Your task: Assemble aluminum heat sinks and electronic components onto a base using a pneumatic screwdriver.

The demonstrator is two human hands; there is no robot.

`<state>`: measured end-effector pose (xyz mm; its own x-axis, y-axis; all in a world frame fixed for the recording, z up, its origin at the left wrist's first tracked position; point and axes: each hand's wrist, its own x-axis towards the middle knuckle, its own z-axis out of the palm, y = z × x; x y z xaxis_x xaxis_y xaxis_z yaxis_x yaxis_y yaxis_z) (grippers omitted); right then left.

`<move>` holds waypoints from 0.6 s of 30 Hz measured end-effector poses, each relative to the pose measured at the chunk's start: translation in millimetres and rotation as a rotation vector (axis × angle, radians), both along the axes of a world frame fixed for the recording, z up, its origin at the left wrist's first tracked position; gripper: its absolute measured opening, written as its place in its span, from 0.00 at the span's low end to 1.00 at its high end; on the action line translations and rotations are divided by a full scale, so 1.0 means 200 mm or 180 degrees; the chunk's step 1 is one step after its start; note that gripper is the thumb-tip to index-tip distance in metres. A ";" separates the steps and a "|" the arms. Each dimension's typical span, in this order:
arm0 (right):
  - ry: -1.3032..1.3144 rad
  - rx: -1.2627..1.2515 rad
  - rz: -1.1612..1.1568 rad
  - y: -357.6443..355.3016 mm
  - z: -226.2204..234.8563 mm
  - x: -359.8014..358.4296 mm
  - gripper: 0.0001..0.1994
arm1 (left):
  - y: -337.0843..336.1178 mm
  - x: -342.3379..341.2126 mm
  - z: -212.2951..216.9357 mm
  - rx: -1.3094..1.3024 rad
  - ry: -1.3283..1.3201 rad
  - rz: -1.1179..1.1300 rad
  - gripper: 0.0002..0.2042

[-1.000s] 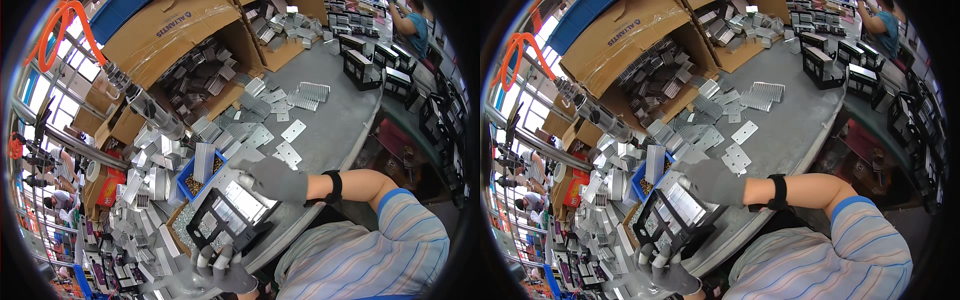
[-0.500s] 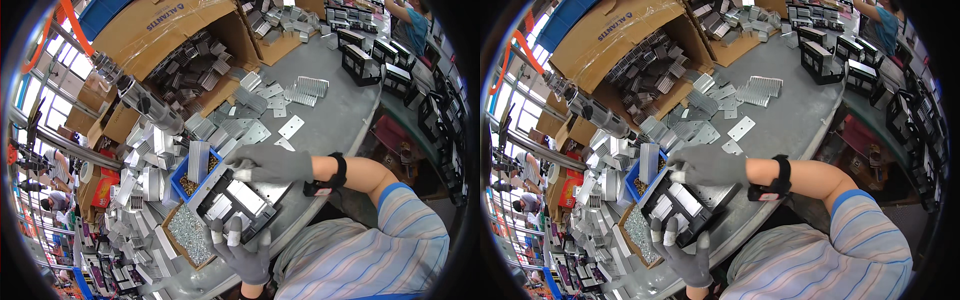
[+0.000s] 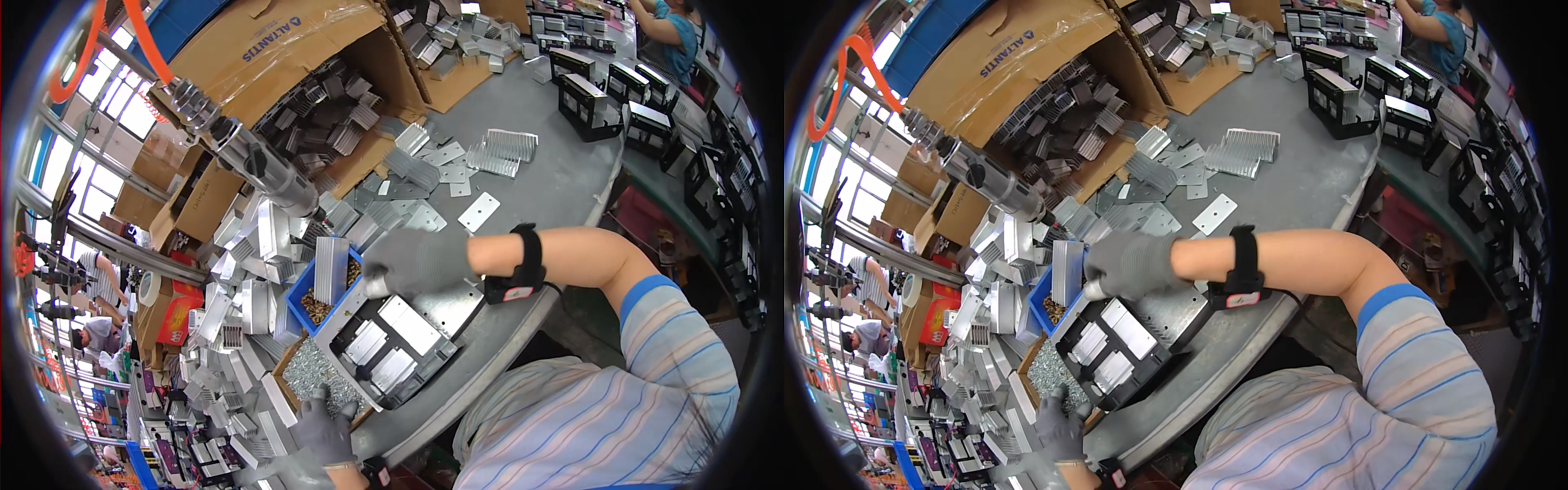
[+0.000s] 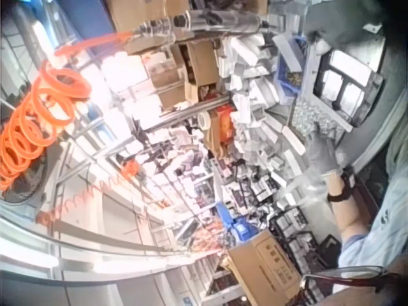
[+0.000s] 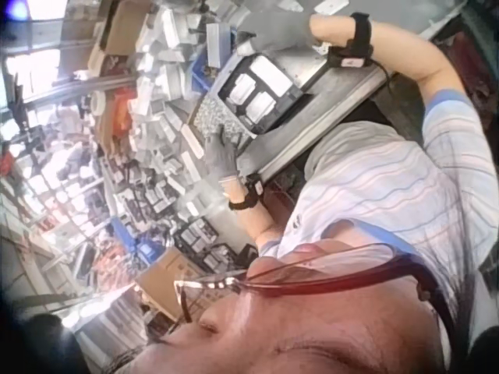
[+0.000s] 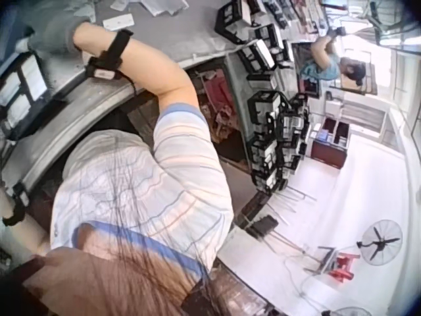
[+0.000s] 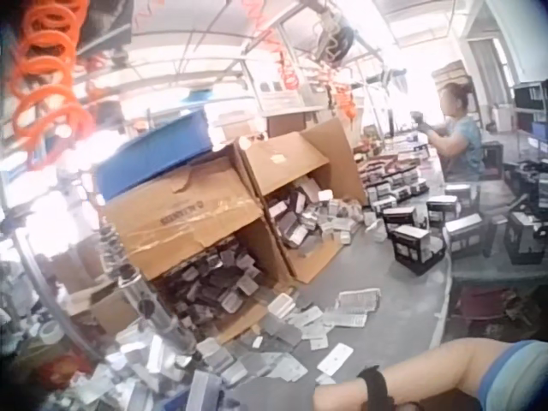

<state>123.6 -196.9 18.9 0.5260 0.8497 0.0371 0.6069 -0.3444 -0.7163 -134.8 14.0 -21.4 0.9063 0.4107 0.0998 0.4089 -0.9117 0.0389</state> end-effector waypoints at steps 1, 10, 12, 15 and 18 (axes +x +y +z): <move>-0.0163 0.0059 -0.0271 -0.01 0.06 0.01 0.29 | 0.05 0.00 -0.03 0.0013 -0.0016 0.0004 0.20; 0.1064 0.2561 -0.0159 0.37 0.36 0.33 0.32 | 0.00 0.07 0.09 -0.2332 -0.1506 0.0721 0.13; 0.0764 0.2666 -0.0363 0.43 0.34 0.34 0.30 | -0.06 0.10 0.16 -0.2661 -0.1845 0.0489 0.14; 0.0352 0.2784 -0.0703 0.34 0.35 0.25 0.28 | -0.28 0.22 0.34 -0.3161 -0.2193 0.0198 0.13; 0.0433 0.3017 -0.0738 0.23 0.33 0.21 0.22 | -0.42 0.34 0.41 -0.2217 -0.1474 -0.0455 0.11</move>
